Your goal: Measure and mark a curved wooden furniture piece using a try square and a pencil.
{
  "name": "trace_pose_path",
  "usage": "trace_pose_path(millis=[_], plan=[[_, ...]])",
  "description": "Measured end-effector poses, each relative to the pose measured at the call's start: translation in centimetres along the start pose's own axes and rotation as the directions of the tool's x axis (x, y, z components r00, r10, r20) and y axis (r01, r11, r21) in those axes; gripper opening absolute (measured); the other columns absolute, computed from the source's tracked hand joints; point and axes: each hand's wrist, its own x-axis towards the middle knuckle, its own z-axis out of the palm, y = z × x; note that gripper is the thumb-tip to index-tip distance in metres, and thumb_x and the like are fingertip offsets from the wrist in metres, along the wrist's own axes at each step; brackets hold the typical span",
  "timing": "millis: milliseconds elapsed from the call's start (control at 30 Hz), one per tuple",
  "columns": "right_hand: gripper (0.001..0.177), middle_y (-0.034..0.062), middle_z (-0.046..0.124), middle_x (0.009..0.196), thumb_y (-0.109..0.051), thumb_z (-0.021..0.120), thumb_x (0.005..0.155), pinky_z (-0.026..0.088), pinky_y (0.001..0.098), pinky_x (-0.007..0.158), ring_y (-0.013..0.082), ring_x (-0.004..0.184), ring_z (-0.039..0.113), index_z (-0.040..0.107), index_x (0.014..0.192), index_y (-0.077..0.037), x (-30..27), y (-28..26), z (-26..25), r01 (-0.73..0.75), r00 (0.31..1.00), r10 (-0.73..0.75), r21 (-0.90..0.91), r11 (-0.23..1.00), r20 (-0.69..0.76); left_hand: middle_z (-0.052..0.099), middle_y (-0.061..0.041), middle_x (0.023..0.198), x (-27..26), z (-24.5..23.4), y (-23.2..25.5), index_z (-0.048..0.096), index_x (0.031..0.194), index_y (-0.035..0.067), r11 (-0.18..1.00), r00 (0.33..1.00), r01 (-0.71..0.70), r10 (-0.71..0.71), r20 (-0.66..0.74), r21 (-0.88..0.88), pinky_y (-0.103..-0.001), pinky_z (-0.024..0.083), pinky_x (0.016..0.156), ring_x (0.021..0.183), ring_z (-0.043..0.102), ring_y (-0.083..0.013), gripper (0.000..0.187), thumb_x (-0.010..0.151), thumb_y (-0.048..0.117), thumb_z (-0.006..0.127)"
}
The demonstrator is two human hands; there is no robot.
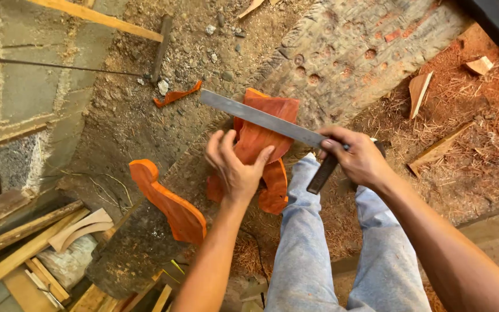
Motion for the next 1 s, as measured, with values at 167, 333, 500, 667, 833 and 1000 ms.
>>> trace_pose_path(millis=[167,333,500,667,833,1000], plan=[[0.025,0.0037,0.075,0.078,-0.021,0.057,0.102,0.056,0.0351,0.068,0.0149,0.07,0.068,0.072,0.121,-0.013,3.0,-2.0,0.0,-0.019,0.997,0.027,-0.1,0.995,0.077,0.042,-0.017,0.155,-0.2,1.0,0.7,0.045,0.153,0.011,0.878,0.881,-0.466,0.45,0.143,0.11,-0.053,0.031,0.12,0.145,0.036,-0.036,0.065,0.103,0.049,0.065],[0.027,0.0026,0.075,0.079,-0.024,0.058,0.102,0.056,0.0351,0.066,0.0147,0.067,0.067,0.073,0.124,-0.018,4.4,-2.3,-0.1,-0.009,0.995,0.025,-0.163,0.987,0.099,0.038,-0.017,0.163,0.4,2.0,-0.4,0.043,0.158,0.007,0.816,0.786,-0.574,0.526,0.325,0.066,-0.049,0.03,0.124,0.151,0.035,-0.0347,0.062,0.11,0.045,0.055],[0.027,0.0017,0.075,0.079,-0.025,0.059,0.101,0.055,0.0353,0.065,0.0136,0.068,0.067,0.073,0.123,-0.018,5.0,-2.5,-0.1,0.0,0.996,0.014,-0.151,0.989,0.091,0.038,-0.02,0.164,0.3,2.4,-0.4,0.042,0.158,0.001,0.808,0.769,-0.588,0.539,0.344,0.048,-0.049,0.025,0.129,0.154,0.036,-0.0367,0.062,0.111,0.04,0.056],[0.027,0.0014,0.073,0.077,-0.026,0.059,0.102,0.055,0.0359,0.064,0.0146,0.067,0.066,0.073,0.123,-0.018,5.0,-2.8,-0.2,-0.021,0.994,0.036,-0.147,0.989,0.101,0.04,-0.021,0.163,0.2,2.7,-0.6,0.046,0.155,0.0,0.82,0.788,-0.569,0.519,0.331,0.07,-0.048,0.024,0.129,0.153,0.036,-0.0363,0.061,0.11,0.039,0.058],[0.025,0.0039,0.072,0.074,-0.023,0.059,0.103,0.053,0.0359,0.063,0.0157,0.067,0.065,0.074,0.12,-0.015,5.1,-3.4,-0.6,0.004,0.992,0.015,-0.153,0.988,0.123,0.04,-0.019,0.163,0.0,2.9,-0.7,0.046,0.156,0.002,0.828,0.796,-0.558,0.512,0.323,0.063,-0.048,0.025,0.129,0.153,0.037,-0.0354,0.061,0.109,0.039,0.058],[0.024,0.0039,0.071,0.073,-0.02,0.059,0.102,0.053,0.0353,0.062,0.016,0.066,0.065,0.073,0.119,-0.013,5.3,-3.1,-0.6,0.03,0.992,-0.011,-0.151,0.988,0.124,0.04,-0.018,0.163,0.1,2.9,-0.6,0.047,0.156,0.004,0.828,0.799,-0.557,0.51,0.32,0.071,-0.048,0.026,0.129,0.153,0.037,-0.0349,0.059,0.109,0.039,0.058]])
